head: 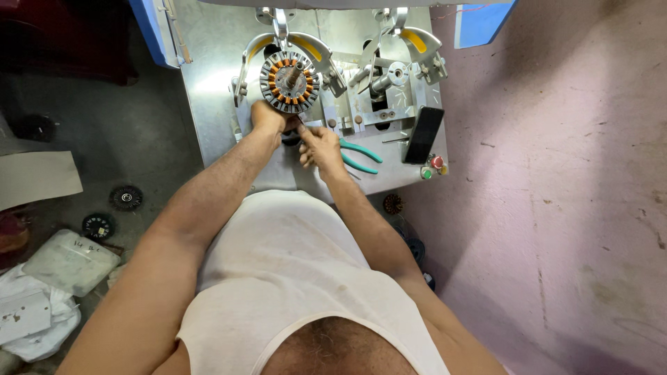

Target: The person uses pliers to cut a wire on a motor stator mounted in a machine. They then remove the stator from the fixture, inspect it, and place it on the floor before picking it up again.

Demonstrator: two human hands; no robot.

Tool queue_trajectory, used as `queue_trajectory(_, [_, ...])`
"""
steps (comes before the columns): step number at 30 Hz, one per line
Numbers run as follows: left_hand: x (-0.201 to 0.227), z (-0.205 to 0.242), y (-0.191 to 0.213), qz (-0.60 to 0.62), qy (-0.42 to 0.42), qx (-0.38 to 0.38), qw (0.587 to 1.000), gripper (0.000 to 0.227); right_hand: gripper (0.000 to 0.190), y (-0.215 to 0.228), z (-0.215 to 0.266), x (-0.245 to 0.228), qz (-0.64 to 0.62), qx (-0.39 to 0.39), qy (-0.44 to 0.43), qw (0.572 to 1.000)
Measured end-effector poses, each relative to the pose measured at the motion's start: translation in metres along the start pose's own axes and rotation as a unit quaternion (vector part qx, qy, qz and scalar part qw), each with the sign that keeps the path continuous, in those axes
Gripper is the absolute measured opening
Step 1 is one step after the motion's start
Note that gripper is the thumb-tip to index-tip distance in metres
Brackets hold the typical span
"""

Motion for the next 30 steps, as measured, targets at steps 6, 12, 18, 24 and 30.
queue_trajectory(6, [0.001, 0.004, 0.001, -0.024, -0.004, 0.008, 1.0, 0.013, 0.025, -0.011, 0.011, 0.018, -0.069, -0.102, -0.137, 0.983])
queue_trajectory(12, [-0.009, -0.009, 0.005, -0.006, 0.047, 0.022, 0.999, 0.026, 0.021, -0.008, 0.001, -0.002, 0.254, 0.01, 0.085, 0.963])
queue_trajectory(18, [-0.004, -0.008, -0.002, -0.028, 0.013, -0.01, 0.999, 0.017, 0.034, 0.002, 0.008, -0.003, 0.023, -0.046, -0.042, 0.998])
queue_trajectory(24, [0.0, 0.007, -0.007, -0.015, 0.062, -0.066, 0.996, 0.022, 0.029, 0.008, 0.014, -0.047, 0.43, 0.098, 0.275, 0.854])
queue_trajectory(30, [-0.002, 0.001, 0.007, -0.064, -0.025, -0.082, 0.994, 0.01, 0.026, 0.011, 0.035, -0.044, 0.637, 0.046, 0.183, 0.747])
Point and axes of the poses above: each hand's wrist, its own z-axis away from the middle knuckle, its own y-axis out of the back of the hand, x = y × z, the point moved 9 cm from there along -z, towards the middle knuckle, and after that the axes turned 10 degrees about x, right-handed, at the moved point
